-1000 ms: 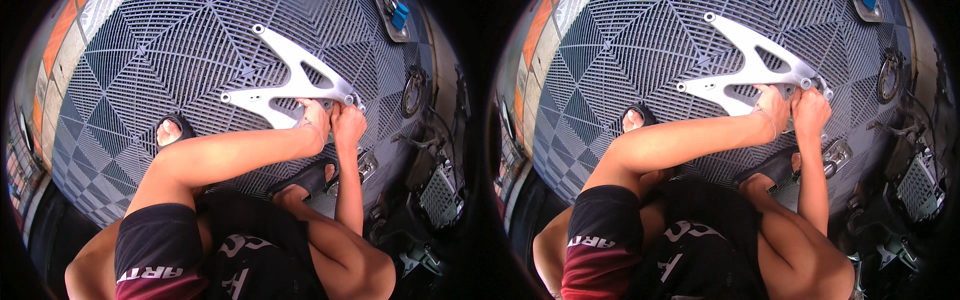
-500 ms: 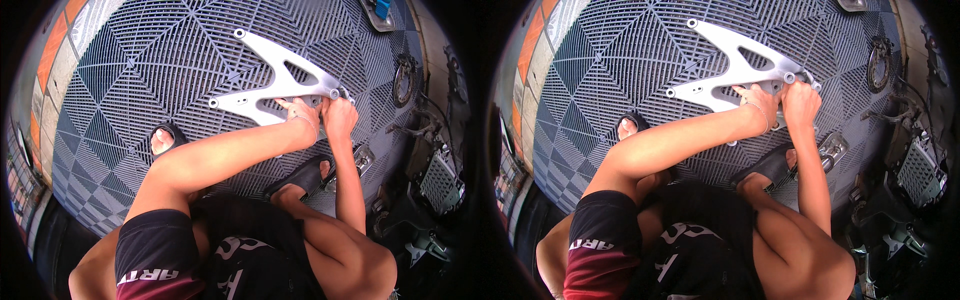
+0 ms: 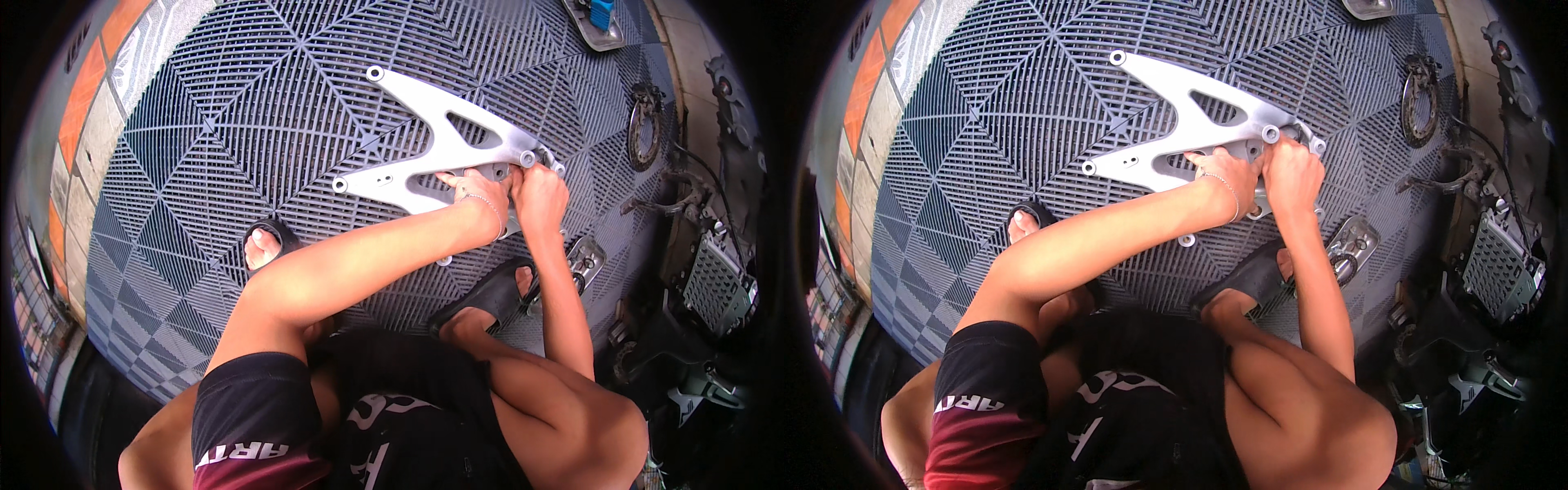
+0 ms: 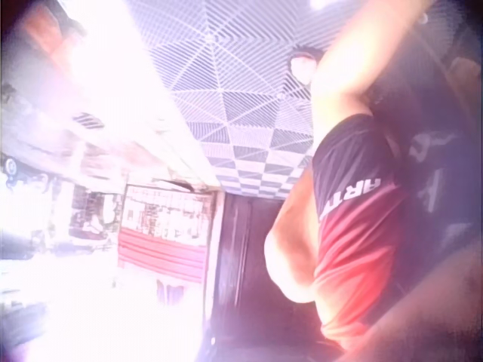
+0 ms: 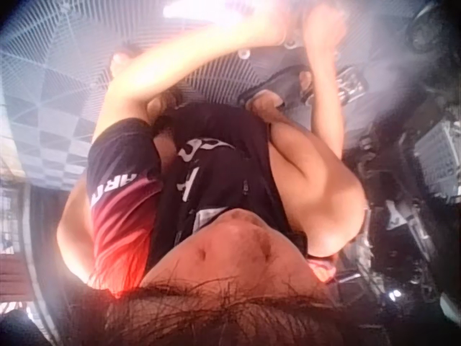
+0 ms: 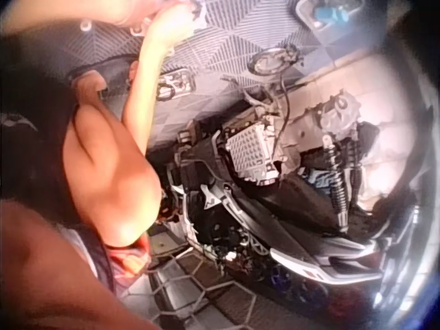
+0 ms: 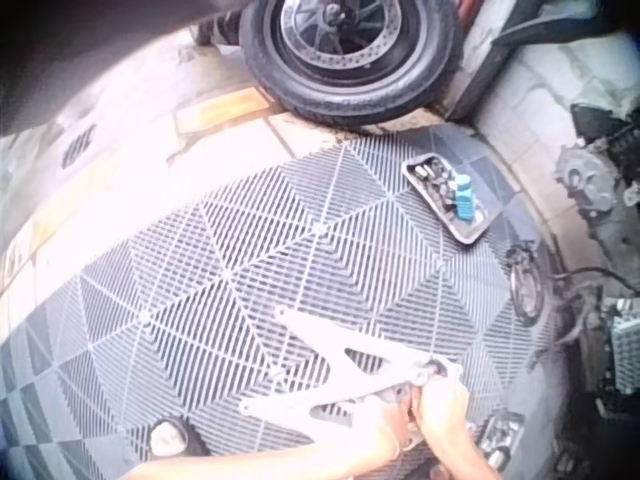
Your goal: The person assembles a motorcycle swingarm by inserting bearings, seals, and fasteners into the silver aluminum component. They handle small parts from a tray, fit them into the swingarm, and tighten bolts by hand.
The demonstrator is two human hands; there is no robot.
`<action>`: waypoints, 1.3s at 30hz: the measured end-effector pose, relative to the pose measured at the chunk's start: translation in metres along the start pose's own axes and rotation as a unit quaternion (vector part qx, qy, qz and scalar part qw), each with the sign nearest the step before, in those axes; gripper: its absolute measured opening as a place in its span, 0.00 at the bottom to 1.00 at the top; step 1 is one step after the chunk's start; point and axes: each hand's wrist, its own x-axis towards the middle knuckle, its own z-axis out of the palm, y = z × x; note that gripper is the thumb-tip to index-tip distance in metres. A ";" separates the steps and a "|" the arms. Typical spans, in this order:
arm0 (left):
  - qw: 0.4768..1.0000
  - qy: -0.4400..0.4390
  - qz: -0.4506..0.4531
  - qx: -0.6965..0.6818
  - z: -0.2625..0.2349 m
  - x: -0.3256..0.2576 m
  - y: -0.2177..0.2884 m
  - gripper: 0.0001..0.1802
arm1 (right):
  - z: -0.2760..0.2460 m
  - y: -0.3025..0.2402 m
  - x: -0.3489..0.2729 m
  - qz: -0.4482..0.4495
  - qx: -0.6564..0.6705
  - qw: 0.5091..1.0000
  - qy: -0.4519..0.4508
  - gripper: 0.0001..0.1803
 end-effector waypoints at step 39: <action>0.960 0.189 0.118 0.171 -0.003 -0.006 0.025 0.57 | -0.041 0.113 0.018 -0.162 0.143 0.971 -0.106 0.08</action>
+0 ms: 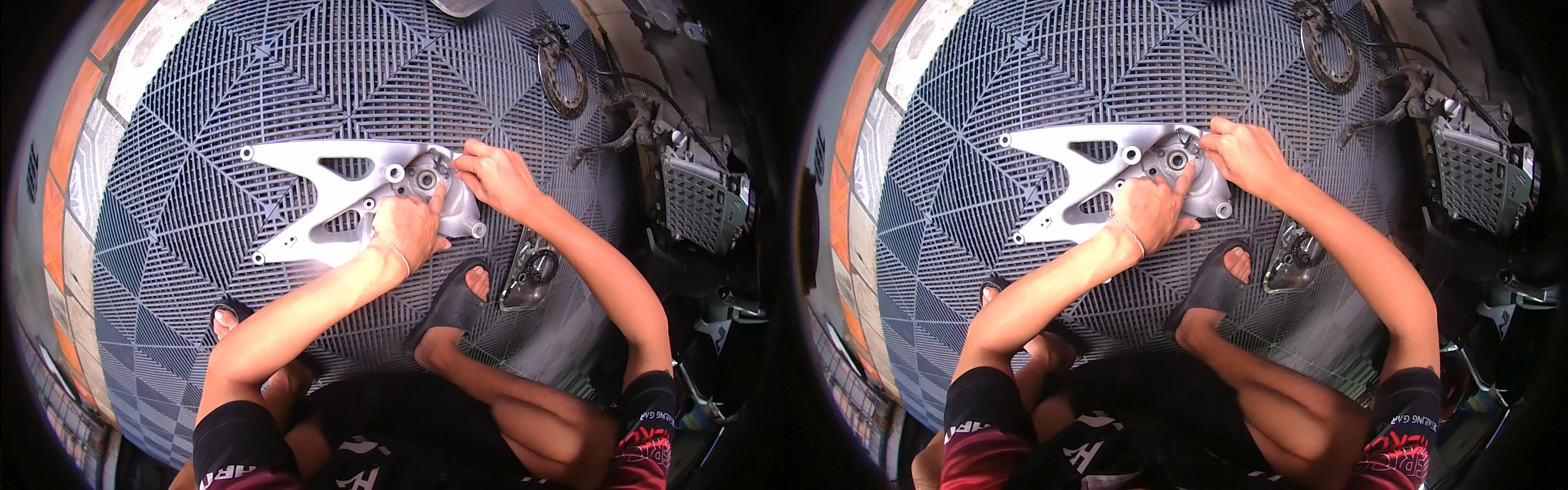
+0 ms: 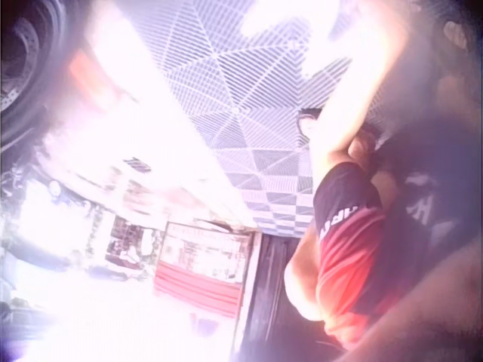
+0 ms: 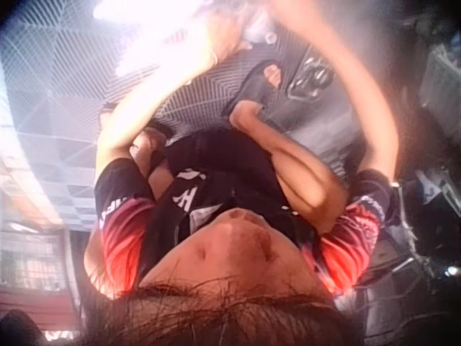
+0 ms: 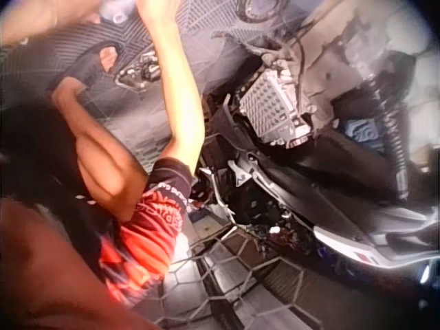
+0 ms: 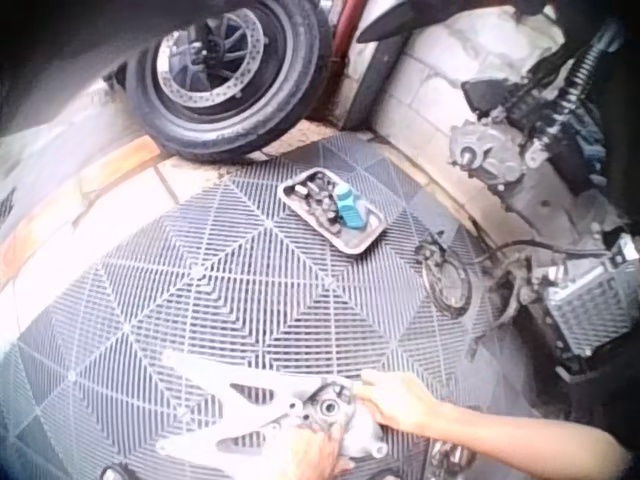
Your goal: The person assembles a motorcycle swingarm by inserting bearings, seals, and fasteners into the silver aluminum component. They handle small parts from a tray, fit them into the swingarm, and tighten bolts by hand.
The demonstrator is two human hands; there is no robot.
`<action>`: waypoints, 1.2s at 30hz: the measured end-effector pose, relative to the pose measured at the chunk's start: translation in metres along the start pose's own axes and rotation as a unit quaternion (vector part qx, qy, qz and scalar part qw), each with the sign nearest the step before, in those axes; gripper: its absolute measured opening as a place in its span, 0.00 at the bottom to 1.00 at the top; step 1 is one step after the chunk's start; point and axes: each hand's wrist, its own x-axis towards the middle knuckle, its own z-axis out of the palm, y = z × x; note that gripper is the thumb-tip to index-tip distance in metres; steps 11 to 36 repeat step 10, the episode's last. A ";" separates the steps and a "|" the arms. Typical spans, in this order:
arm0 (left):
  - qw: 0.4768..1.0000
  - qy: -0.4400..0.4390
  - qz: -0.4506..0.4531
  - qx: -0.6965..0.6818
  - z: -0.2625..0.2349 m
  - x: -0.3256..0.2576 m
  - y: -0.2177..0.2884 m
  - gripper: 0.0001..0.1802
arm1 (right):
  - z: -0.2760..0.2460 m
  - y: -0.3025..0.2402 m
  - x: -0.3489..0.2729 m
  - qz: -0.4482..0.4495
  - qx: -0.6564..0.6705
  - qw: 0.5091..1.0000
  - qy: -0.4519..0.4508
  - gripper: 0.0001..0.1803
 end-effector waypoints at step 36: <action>0.999 0.002 -0.013 0.029 0.003 0.016 -0.007 0.63 | 0.015 0.001 0.022 -0.017 -0.030 0.999 -0.011 0.12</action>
